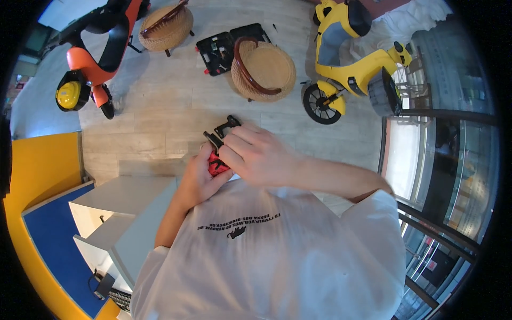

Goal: Using hex keys to tighten or loosen bolts on the body panels and frame of a yellow electric scooter.

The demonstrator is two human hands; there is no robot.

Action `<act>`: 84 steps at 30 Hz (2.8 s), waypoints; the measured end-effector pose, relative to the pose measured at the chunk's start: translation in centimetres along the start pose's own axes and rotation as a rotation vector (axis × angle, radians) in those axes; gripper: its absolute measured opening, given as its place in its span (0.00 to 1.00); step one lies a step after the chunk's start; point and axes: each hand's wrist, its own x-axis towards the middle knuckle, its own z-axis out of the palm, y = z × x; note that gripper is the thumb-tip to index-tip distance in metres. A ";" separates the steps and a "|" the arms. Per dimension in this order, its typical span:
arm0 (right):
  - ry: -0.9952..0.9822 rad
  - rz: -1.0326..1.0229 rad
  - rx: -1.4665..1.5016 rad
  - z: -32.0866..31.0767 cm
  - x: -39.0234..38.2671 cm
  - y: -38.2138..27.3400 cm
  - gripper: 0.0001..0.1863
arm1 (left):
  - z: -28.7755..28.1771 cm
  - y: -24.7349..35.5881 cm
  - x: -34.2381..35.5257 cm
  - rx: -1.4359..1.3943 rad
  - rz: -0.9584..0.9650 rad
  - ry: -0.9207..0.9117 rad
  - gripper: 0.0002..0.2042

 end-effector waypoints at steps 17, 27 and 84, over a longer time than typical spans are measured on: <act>0.243 -0.430 0.021 -0.1 -0.7 2.9 0.10 | -2.1 -1.7 1.2 -0.858 -0.286 -0.438 0.20; 0.293 -0.503 -0.024 -0.7 -1.1 2.8 0.11 | -2.6 -2.8 1.5 -0.886 -0.248 -0.503 0.27; -0.189 -0.211 0.350 2.1 0.8 -2.2 0.12 | -3.3 -3.0 -0.5 -0.610 -0.102 -0.554 0.24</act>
